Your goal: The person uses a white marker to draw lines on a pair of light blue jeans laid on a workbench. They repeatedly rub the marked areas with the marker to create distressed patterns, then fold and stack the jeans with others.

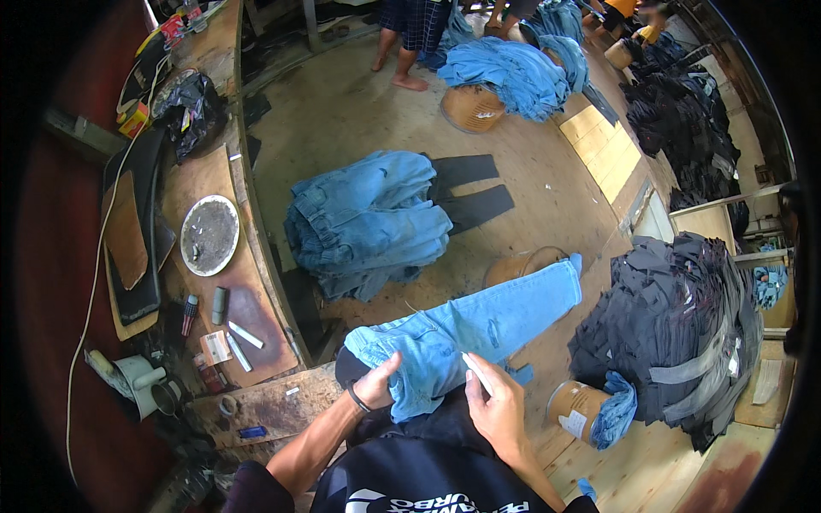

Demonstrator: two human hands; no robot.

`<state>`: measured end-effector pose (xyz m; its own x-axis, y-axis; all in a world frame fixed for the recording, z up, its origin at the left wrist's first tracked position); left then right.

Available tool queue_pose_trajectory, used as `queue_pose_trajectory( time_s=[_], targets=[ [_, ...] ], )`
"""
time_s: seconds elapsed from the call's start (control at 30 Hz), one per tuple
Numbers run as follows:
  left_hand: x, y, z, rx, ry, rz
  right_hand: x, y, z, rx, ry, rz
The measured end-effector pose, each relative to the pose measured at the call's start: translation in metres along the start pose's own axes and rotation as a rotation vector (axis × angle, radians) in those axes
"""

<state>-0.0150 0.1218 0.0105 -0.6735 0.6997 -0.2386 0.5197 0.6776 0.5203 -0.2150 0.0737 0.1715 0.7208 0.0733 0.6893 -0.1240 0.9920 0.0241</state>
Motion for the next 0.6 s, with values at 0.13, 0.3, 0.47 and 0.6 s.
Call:
queue_pose_trajectory(
  time_s=[0.13,0.3,0.47,0.6],
  targets=[
    [-0.002,0.006,-0.005,0.033,0.016,-0.046,0.005,0.007,-0.009,-0.069,0.054,0.005],
    [-0.010,0.020,-0.017,0.143,0.053,-0.107,0.019,0.014,-0.022,-0.045,0.144,0.127],
    [-0.012,0.027,-0.022,0.110,0.023,-0.137,0.023,0.017,-0.022,-0.076,0.141,0.094],
    [-0.009,0.027,-0.021,0.093,0.045,-0.150,0.025,0.019,-0.025,0.092,0.031,0.201]
  ],
)
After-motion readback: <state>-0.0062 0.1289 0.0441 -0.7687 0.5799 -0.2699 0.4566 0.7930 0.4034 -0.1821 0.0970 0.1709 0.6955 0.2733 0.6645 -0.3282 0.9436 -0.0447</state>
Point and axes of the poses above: each hand's wrist, its own y-axis away from the middle knuckle, its own z-axis out of the back of the hand, x = y × z, the point moved 2 cm from there along -y, towards the middle knuckle, and after that the axes turned 4 degrees about -x, right-handed, at the moved point
